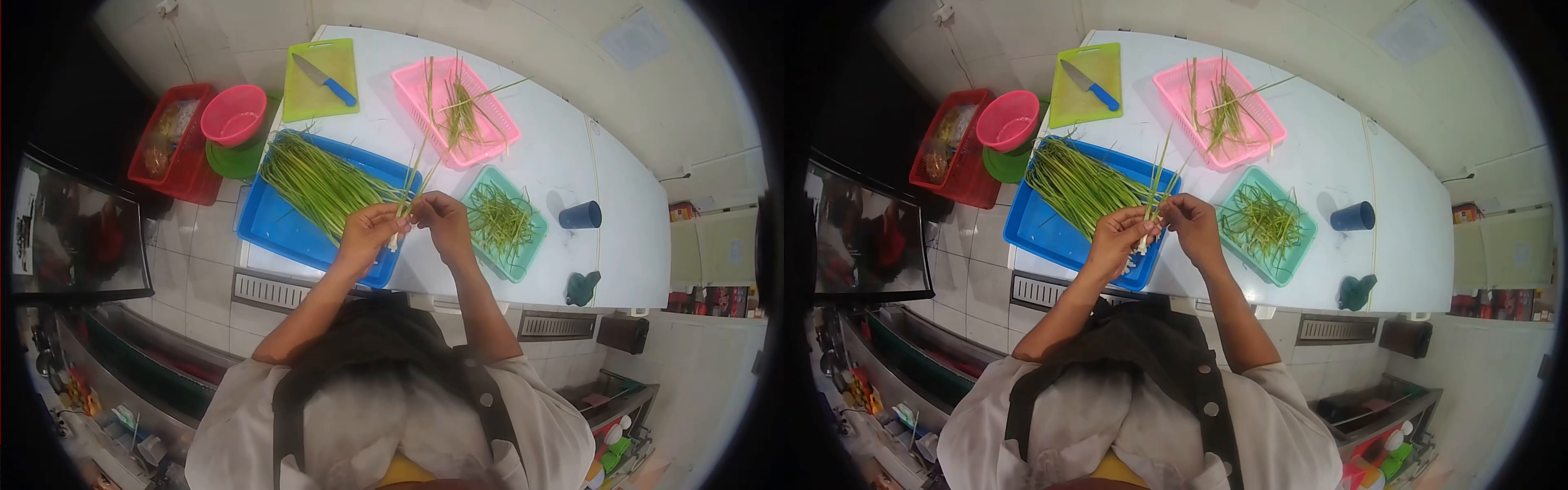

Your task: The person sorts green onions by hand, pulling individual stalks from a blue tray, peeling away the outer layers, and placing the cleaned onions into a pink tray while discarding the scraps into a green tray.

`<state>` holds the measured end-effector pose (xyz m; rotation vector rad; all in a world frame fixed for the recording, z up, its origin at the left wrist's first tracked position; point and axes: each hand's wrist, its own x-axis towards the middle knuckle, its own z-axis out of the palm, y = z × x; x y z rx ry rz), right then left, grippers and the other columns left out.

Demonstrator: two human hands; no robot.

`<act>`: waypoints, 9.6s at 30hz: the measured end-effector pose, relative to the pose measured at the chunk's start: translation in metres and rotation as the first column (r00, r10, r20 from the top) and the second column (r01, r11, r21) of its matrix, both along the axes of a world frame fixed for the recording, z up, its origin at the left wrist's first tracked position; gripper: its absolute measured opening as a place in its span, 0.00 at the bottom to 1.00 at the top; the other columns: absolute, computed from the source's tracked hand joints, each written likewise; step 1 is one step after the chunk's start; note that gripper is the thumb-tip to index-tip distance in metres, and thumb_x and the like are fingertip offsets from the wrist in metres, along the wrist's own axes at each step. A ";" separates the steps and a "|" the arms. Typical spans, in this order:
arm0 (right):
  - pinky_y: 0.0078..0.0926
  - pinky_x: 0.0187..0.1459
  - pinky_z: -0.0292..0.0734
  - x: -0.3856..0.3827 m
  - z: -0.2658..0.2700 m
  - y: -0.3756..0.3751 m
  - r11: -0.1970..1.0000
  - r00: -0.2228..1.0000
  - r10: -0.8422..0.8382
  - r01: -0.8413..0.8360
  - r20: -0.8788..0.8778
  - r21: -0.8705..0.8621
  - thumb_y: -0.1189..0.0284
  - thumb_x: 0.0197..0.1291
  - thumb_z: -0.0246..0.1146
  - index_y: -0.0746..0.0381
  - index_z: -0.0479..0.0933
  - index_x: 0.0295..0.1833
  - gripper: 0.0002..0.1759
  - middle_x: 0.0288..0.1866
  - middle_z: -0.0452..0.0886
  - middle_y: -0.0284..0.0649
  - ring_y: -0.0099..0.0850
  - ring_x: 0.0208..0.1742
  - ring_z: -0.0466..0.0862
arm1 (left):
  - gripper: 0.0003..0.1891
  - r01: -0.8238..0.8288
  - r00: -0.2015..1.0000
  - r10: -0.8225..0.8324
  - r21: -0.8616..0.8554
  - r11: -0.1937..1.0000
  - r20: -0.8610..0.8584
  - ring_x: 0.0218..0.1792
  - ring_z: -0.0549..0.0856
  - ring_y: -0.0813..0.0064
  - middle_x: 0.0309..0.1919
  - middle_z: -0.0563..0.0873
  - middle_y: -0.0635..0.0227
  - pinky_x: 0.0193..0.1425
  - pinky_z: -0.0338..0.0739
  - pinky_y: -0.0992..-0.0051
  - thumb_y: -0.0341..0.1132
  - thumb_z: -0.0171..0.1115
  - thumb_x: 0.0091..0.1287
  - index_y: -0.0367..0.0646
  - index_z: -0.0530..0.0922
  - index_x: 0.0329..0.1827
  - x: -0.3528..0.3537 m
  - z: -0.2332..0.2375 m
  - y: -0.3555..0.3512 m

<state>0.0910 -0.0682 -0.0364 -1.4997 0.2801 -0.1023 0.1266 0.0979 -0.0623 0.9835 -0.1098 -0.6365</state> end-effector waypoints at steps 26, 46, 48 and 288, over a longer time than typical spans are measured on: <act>0.20 0.45 0.78 -0.005 -0.019 -0.009 0.973 0.987 0.149 -0.158 0.066 0.169 0.79 0.66 0.62 0.68 0.78 0.47 0.06 0.39 0.83 0.35 0.20 0.40 0.82 | 0.15 0.052 0.997 -0.066 0.235 0.971 0.051 0.38 0.89 0.75 0.42 0.89 0.58 0.40 0.84 0.80 0.32 0.63 0.72 0.33 0.82 0.57 0.000 0.006 0.000; 0.18 0.36 0.74 -0.001 -0.021 -0.017 0.987 0.990 0.133 -0.138 0.053 0.088 0.77 0.66 0.61 0.66 0.77 0.47 0.06 0.35 0.83 0.34 0.20 0.34 0.81 | 0.17 0.031 0.985 -0.070 0.236 0.971 0.159 0.31 0.83 0.87 0.36 0.87 0.69 0.29 0.74 0.87 0.27 0.68 0.67 0.38 0.75 0.57 0.007 -0.015 0.007; 0.18 0.36 0.74 -0.002 -0.022 -0.015 0.986 0.990 0.132 -0.136 0.049 0.098 0.76 0.67 0.61 0.66 0.77 0.47 0.07 0.35 0.83 0.34 0.20 0.34 0.82 | 0.16 0.038 0.984 -0.078 0.236 0.971 0.159 0.31 0.83 0.87 0.36 0.87 0.69 0.29 0.74 0.87 0.28 0.68 0.67 0.39 0.75 0.55 0.006 -0.016 0.008; 0.37 0.43 0.82 0.196 -0.009 -0.261 0.294 0.852 0.018 -0.505 -0.523 -0.812 0.75 0.51 0.67 0.69 0.80 0.53 0.22 0.44 0.85 0.52 0.45 0.44 0.87 | 0.15 -0.327 0.944 0.303 0.478 0.815 0.130 0.50 0.84 0.75 0.49 0.86 0.66 0.53 0.75 0.76 0.40 0.60 0.75 0.40 0.77 0.57 0.002 -0.015 0.101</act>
